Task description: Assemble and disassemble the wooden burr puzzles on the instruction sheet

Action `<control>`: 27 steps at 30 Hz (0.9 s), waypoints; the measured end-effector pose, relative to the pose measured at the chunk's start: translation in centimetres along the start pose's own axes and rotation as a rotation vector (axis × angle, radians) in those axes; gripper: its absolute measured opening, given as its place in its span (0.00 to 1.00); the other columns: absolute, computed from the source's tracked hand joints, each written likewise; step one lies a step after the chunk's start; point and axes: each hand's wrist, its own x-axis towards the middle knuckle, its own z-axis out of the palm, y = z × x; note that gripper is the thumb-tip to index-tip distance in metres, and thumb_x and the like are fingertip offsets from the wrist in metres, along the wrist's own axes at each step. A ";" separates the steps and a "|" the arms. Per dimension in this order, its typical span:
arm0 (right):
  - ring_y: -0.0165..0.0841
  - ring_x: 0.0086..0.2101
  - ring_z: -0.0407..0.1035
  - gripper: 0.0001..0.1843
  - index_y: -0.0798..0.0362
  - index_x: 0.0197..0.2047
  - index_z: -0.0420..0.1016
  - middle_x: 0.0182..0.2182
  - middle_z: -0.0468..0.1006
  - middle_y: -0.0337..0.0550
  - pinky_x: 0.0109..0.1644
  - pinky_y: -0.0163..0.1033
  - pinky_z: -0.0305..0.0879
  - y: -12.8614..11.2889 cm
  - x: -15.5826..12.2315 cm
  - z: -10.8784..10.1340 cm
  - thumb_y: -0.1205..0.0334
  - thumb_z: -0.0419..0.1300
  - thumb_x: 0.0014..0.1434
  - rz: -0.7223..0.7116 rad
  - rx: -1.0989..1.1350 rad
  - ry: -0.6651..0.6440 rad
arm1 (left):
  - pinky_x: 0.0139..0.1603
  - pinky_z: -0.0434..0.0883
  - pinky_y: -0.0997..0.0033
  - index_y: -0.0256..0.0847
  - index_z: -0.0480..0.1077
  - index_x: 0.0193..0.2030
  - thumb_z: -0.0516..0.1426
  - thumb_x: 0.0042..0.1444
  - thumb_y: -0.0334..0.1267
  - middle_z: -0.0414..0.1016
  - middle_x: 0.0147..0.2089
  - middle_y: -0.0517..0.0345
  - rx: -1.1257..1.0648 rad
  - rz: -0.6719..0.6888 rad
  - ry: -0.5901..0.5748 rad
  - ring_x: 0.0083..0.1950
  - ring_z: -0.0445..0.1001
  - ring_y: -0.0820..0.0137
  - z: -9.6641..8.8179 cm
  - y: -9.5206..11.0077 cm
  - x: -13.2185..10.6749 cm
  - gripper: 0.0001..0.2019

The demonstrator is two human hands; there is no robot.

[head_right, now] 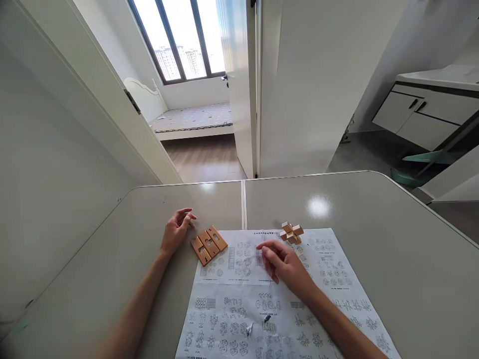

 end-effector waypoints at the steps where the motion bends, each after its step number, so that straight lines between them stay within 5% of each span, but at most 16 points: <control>1: 0.25 0.18 0.59 0.26 0.53 0.47 0.82 0.25 0.71 0.34 0.18 0.31 0.55 -0.2 0.2 -0.4 0.38 0.69 0.62 0.034 0.115 0.012 | 0.41 0.77 0.65 0.40 0.74 0.52 0.58 0.64 0.53 0.84 0.40 0.53 -0.003 0.002 -0.013 0.30 0.79 0.68 0.1 0.0 -0.1 0.19; 5: 0.21 0.18 0.57 0.24 0.54 0.47 0.84 0.28 0.71 0.35 0.13 0.25 0.52 -0.7 0.8 -1.4 0.42 0.73 0.60 0.172 0.485 0.035 | 0.39 0.76 0.68 0.41 0.76 0.48 0.58 0.63 0.53 0.83 0.38 0.55 -0.004 0.010 -0.050 0.30 0.77 0.68 0.4 0.2 -0.6 0.18; 14: 0.20 0.17 0.53 0.25 0.57 0.47 0.81 0.27 0.71 0.34 0.11 0.20 0.56 1.1 1.9 -3.4 0.40 0.65 0.69 0.253 0.893 -0.206 | 0.38 0.76 0.69 0.40 0.76 0.47 0.58 0.64 0.52 0.82 0.37 0.55 0.012 0.025 -0.044 0.31 0.77 0.68 0.2 0.5 -1.1 0.17; 27: 0.24 0.19 0.52 0.26 0.53 0.50 0.79 0.28 0.68 0.34 0.11 0.19 0.53 1.4 1.9 -3.9 0.38 0.56 0.74 0.162 0.975 -0.178 | 0.39 0.76 0.68 0.41 0.76 0.46 0.57 0.64 0.50 0.82 0.37 0.55 0.039 0.025 -0.042 0.31 0.77 0.68 0.2 1.0 -1.3 0.15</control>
